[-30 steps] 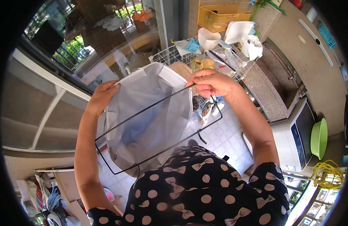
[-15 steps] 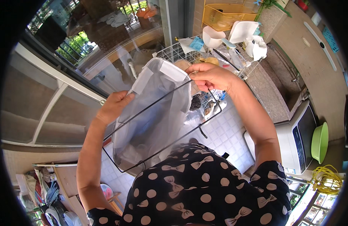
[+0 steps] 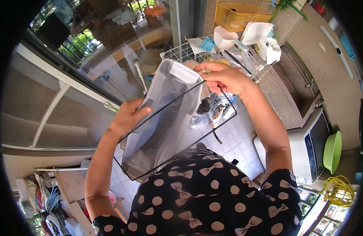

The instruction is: Assembling or repairing a mesh laundry basket on a balcony.

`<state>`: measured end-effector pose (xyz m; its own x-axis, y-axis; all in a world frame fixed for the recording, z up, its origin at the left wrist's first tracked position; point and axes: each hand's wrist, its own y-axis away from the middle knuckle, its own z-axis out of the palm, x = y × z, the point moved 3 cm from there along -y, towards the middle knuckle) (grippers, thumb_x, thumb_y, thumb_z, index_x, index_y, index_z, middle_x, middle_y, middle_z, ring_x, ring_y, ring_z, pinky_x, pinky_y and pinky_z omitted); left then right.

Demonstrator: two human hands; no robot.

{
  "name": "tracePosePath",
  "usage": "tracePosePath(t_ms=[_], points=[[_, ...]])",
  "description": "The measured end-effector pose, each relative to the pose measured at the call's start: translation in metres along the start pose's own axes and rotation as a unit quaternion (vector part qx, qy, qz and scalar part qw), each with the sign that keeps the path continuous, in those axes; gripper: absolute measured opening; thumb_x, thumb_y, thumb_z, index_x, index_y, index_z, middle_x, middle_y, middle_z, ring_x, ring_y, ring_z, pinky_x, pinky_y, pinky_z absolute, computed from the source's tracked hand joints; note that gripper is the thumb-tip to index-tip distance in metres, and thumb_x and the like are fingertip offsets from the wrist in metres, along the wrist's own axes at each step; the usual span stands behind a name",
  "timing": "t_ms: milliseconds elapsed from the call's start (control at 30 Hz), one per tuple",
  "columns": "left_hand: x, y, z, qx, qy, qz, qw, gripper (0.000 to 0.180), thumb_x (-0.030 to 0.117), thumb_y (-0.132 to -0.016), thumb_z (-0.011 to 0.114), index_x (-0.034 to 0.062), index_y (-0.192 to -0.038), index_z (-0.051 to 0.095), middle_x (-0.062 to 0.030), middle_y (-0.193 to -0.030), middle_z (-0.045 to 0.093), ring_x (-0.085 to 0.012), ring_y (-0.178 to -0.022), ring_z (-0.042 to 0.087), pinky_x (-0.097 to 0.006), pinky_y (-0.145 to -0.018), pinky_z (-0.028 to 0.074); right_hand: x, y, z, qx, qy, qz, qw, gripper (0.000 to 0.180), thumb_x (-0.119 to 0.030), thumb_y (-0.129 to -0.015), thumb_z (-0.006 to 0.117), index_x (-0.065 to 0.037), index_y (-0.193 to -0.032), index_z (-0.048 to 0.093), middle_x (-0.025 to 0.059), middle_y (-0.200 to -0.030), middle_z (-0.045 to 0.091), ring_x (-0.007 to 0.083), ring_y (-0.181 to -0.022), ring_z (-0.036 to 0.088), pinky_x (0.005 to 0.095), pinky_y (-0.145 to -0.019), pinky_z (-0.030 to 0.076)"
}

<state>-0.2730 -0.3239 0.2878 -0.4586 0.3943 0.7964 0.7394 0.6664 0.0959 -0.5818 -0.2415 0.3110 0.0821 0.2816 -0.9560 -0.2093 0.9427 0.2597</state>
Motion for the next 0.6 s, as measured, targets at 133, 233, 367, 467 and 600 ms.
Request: tracePosePath(t_ms=[133, 233, 367, 467, 600], points=[[0.001, 0.002, -0.001, -0.009, 0.023, 0.013, 1.000, 0.068, 0.059, -0.077, 0.071, -0.0020, -0.105, 0.064, -0.0063, -0.074, 0.059, -0.0124, -0.072, 0.050, -0.031, -0.069, 0.047, 0.000, -0.002, -0.001, 0.001, 0.007, -0.012, 1.000, 0.033, -0.019, -0.096, 0.055, 0.000, -0.123, 0.050, -0.0028, -0.055, 0.035, 0.0092, -0.045, 0.036, 0.0235, -0.041, 0.024], [0.008, 0.005, -0.003, -0.021, 0.014, -0.006, 1.000, 0.075, 0.064, -0.071, 0.072, -0.0029, -0.103, 0.064, -0.0068, -0.074, 0.060, -0.0121, -0.073, 0.050, -0.031, -0.069, 0.047, 0.000, -0.003, -0.001, 0.004, 0.010, -0.013, 1.000, 0.031, -0.019, -0.095, 0.056, 0.000, -0.119, 0.052, -0.0023, -0.056, 0.040, 0.0078, -0.045, 0.040, 0.0219, -0.040, 0.024], [0.013, 0.005, -0.002, -0.016, 0.011, -0.008, 1.000, 0.063, 0.056, -0.077, 0.073, -0.0025, -0.099, 0.064, -0.0082, -0.073, 0.060, -0.0131, -0.070, 0.050, -0.031, -0.067, 0.046, 0.004, -0.005, -0.007, 0.035, 0.075, -0.002, 0.997, 0.027, -0.018, -0.092, 0.060, 0.000, -0.112, 0.056, -0.0001, -0.061, 0.051, 0.0058, -0.046, 0.048, 0.0203, -0.037, 0.026], [0.022, 0.005, -0.002, -0.035, -0.036, -0.006, 0.999, 0.047, 0.043, -0.086, 0.069, -0.0026, -0.095, 0.062, -0.0117, -0.069, 0.055, -0.0162, -0.064, 0.045, -0.033, -0.063, 0.044, 0.001, -0.002, -0.004, 0.078, 0.129, -0.002, 0.989, 0.027, -0.018, -0.090, 0.063, 0.000, -0.110, 0.056, 0.0011, -0.066, 0.055, 0.0059, -0.047, 0.050, 0.0206, -0.037, 0.029], [0.018, 0.009, 0.001, -0.004, -0.083, 0.011, 0.996, 0.032, 0.028, -0.092, 0.062, -0.0038, -0.088, 0.058, -0.0155, -0.066, 0.047, -0.0193, -0.060, 0.037, -0.035, -0.058, 0.041, -0.007, -0.002, 0.003, 0.099, 0.197, -0.014, 0.975, 0.031, -0.018, -0.089, 0.065, -0.001, -0.113, 0.055, 0.0017, -0.072, 0.057, 0.0064, -0.048, 0.052, 0.0209, -0.038, 0.031]])
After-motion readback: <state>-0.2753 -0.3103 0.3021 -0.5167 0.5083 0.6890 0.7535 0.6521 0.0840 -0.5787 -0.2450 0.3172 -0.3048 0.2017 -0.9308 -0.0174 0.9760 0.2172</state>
